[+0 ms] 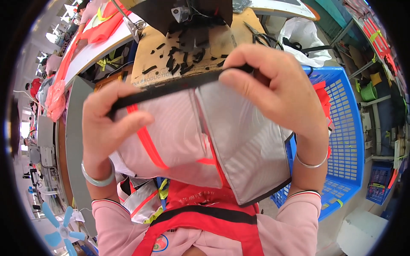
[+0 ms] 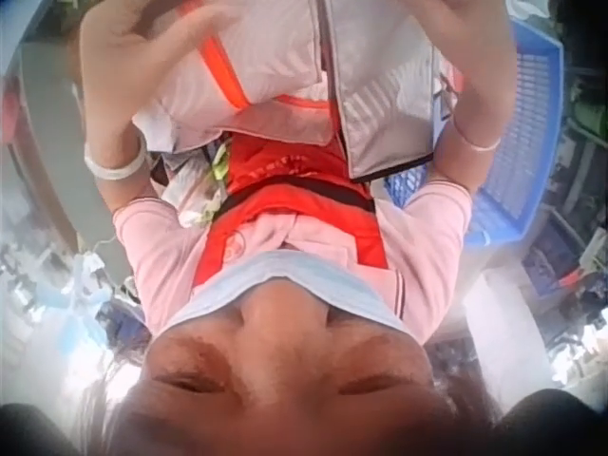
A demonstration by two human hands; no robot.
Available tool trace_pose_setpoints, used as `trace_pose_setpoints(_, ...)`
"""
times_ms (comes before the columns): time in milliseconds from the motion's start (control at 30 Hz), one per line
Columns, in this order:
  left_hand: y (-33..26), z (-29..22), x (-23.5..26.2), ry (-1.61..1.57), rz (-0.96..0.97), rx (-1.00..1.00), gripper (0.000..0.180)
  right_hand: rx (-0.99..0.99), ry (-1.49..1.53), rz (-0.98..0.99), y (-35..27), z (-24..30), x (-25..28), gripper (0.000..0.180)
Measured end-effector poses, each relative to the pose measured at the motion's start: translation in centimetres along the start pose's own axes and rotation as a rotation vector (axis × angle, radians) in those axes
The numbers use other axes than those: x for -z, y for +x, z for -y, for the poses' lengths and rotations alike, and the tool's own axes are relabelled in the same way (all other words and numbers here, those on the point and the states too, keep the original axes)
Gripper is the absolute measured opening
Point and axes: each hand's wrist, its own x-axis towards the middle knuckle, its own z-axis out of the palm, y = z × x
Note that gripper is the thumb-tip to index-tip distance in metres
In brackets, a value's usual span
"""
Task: Sewing reflective tape and fabric components of safety vests using an industrial sewing machine.
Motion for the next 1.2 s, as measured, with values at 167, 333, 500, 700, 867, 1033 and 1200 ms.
trace_pose_setpoints(167, 5.2, 4.9, 0.6, -0.046, 0.081, 0.095, 0.027, 0.046, -0.161, -0.084, 4.0, -3.2, -1.0, 0.019)
trace_pose_setpoints(333, 7.3, 12.2, 0.3, -0.158, 0.164, 0.307, 0.029, 0.039, -0.203, 0.001, 8.8, -6.6, -3.3, 0.019)
trace_pose_setpoints(500, 10.8, 13.7, 1.1, -0.210, 0.116, 0.314, 0.031, -0.074, -0.149, -0.034, 12.3, -9.7, -3.2, 0.022)
trace_pose_setpoints(700, 12.1, 15.7, 1.3, -0.255, 0.118, 0.344, 0.029, -0.082, -0.149, -0.056, 14.4, -10.9, -3.4, 0.027)
trace_pose_setpoints(867, 13.0, 16.0, 1.7, -0.273, 0.113, 0.376, 0.032, 0.037, -0.141, -0.068, 15.5, -11.5, -2.9, 0.027)
trace_pose_setpoints(1033, 13.5, 16.4, 1.4, -0.293, 0.076, 0.380, 0.031, -0.044, -0.130, 0.030, 16.2, -11.9, -2.3, 0.022)
trace_pose_setpoints(1200, 13.0, 16.9, 0.8, -0.323, 0.000, 0.298, 0.034, -0.040, -0.141, -0.022, 15.8, -11.7, -2.7, 0.022)
